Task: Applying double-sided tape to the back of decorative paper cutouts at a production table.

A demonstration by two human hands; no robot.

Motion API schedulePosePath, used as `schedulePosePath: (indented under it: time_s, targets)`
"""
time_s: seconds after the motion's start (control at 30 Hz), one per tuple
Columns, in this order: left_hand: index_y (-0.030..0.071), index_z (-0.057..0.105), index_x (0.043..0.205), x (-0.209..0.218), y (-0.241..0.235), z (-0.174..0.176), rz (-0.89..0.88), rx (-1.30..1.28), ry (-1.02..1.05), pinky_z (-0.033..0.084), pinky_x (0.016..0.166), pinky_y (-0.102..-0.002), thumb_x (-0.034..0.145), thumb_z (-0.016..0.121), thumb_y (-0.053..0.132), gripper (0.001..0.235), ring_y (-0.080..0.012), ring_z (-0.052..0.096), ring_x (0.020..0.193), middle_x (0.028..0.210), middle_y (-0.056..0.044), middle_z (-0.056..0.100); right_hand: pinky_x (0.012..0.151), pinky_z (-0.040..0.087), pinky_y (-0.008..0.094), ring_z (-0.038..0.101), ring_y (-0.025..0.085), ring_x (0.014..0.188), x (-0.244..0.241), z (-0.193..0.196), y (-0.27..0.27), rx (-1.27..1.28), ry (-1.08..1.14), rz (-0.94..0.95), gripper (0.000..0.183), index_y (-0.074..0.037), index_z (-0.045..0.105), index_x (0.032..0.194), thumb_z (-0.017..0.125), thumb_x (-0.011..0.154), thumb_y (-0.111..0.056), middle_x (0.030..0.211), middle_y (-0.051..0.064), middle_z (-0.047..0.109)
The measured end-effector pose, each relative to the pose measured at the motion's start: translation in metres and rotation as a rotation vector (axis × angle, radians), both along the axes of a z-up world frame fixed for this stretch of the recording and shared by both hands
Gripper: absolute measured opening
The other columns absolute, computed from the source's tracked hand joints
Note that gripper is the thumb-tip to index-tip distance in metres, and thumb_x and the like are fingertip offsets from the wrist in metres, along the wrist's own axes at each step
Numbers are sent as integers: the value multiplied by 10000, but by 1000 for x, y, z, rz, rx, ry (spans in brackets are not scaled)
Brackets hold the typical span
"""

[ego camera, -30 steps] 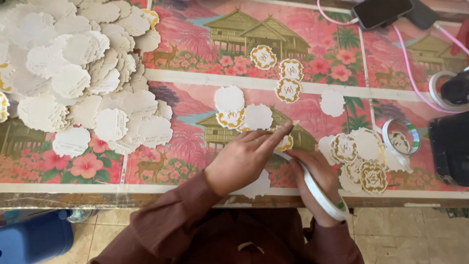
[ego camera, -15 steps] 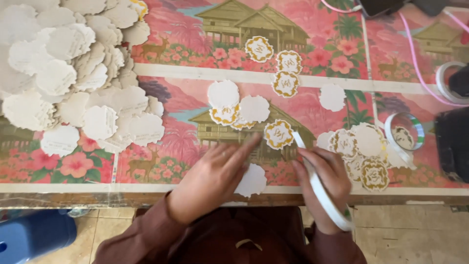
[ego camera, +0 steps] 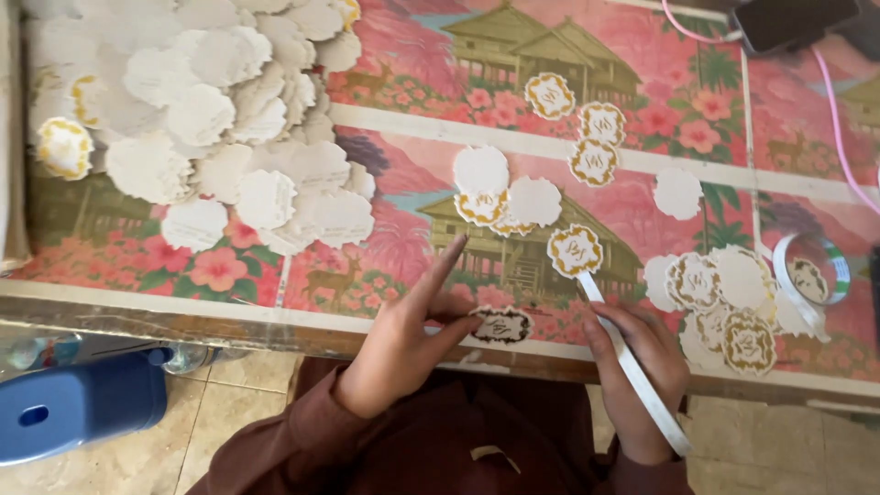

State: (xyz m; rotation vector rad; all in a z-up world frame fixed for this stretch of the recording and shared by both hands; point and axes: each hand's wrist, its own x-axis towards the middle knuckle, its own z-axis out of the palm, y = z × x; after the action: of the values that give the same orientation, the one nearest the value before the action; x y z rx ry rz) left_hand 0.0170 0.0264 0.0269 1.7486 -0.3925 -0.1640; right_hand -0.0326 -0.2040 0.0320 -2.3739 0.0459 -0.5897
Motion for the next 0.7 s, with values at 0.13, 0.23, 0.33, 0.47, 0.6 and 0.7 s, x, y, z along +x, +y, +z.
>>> schedulePosePath:
  time_s: [0.13, 0.23, 0.33, 0.47, 0.6, 0.7]
  targets:
    - [237, 226, 1487, 12, 2, 3, 57, -52, 200, 548, 686, -200, 804, 700, 62, 850, -85, 684, 762, 901, -29, 697, 814, 500, 316, 626, 215, 972, -3, -9, -5, 65, 23, -16, 201, -40, 684, 1037, 676, 858, -132, 1018, 114, 665]
    - [265, 235, 1472, 13, 4, -3, 136, 88, 2, 551, 720, -224, 796, 724, 148, 843, -81, 706, 783, 877, 32, 736, 860, 487, 327, 631, 230, 952, -3, -5, -2, 132, 2, 20, 209, 0, 657, 1025, 612, 892, -155, 1012, 122, 661]
    - [84, 307, 1459, 10, 10, -7, 65, 134, -705, 525, 790, -313, 950, 674, 37, 629, -169, 607, 768, 929, 34, 680, 887, 489, 305, 635, 203, 956, -3, -3, 2, 177, -13, 11, 148, -26, 663, 1009, 644, 880, -98, 1010, 105, 670]
    - [91, 418, 1408, -1, 21, -4, -167, 473, -947, 431, 916, -369, 1003, 431, 40, 409, -193, 609, 1038, 1061, -47, 634, 858, 507, 295, 658, 188, 923, -2, 2, 7, 143, 86, 54, 151, -24, 682, 1014, 610, 899, -91, 1004, 95, 698]
    - [-48, 439, 1325, -13, 22, -9, -114, 368, -824, 448, 990, -447, 981, 389, 38, 358, -303, 620, 1064, 1197, -164, 621, 997, 468, 344, 641, 210, 1118, 4, 5, 16, 119, 240, 175, 222, -90, 698, 1066, 571, 897, -156, 1084, 58, 708]
    - [-75, 416, 1328, -15, 20, -18, -105, 374, -858, 474, 1007, -447, 975, 399, 2, 362, -307, 625, 1033, 1228, -175, 602, 949, 476, 320, 705, 154, 874, 15, 10, 28, 134, 229, 326, 211, -64, 702, 1048, 588, 886, -136, 1007, 84, 734]
